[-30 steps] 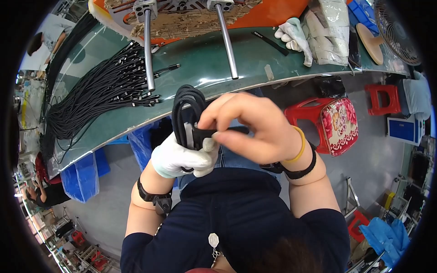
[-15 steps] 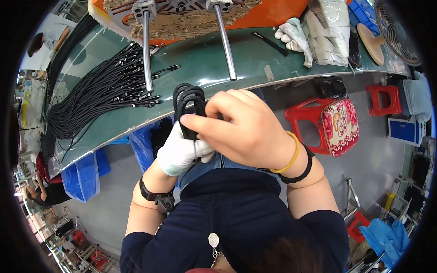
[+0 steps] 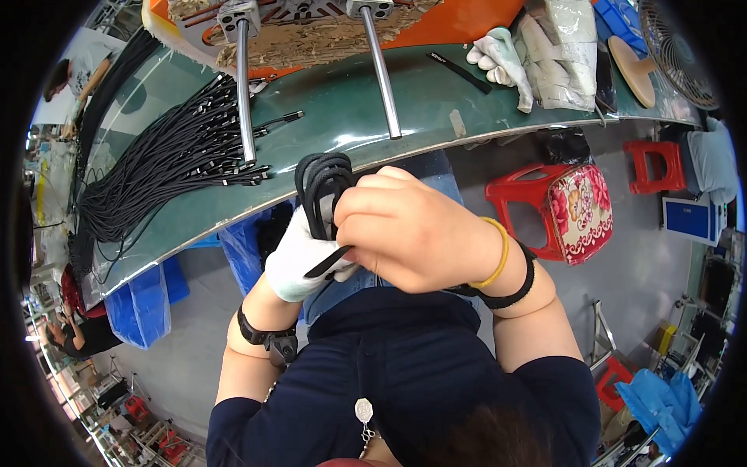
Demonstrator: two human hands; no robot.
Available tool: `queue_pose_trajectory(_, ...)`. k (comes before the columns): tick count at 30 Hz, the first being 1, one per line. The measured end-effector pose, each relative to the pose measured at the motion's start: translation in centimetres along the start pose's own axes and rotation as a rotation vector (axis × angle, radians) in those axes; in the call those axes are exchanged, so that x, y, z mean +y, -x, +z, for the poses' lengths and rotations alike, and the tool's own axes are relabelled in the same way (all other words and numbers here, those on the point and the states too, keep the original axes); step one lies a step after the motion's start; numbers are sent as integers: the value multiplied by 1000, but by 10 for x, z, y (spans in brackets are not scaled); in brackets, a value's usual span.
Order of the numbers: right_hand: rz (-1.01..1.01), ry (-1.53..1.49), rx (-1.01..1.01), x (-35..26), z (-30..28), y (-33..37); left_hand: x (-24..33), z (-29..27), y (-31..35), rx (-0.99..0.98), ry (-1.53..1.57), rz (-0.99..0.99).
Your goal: The person picks up a cable and a strap, winds the cable around the metal rods of a machine, and secures the coil with the strap before placing it into a blue bin.
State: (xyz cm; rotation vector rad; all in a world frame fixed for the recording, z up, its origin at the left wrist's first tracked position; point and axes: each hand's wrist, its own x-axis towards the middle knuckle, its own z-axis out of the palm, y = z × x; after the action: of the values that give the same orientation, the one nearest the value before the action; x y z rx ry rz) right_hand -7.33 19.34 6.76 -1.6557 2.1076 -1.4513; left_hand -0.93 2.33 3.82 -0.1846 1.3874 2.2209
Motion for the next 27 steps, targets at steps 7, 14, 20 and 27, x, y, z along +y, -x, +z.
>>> queue_pose_trajectory(7,137,-257,311,7,8,11,10,0,1,-106,258,-161)
queue_pose_trajectory(14,342,-533,463,8,6,19,1,-3,-2,-104,308,-210)
queue_pose_trajectory(20,134,-278,250,8,-3,21,5,-8,-1,-45,261,-167)
queue_pose_trajectory(27,15,-138,147,-2,5,12,-2,-9,-4,-26,162,-70)
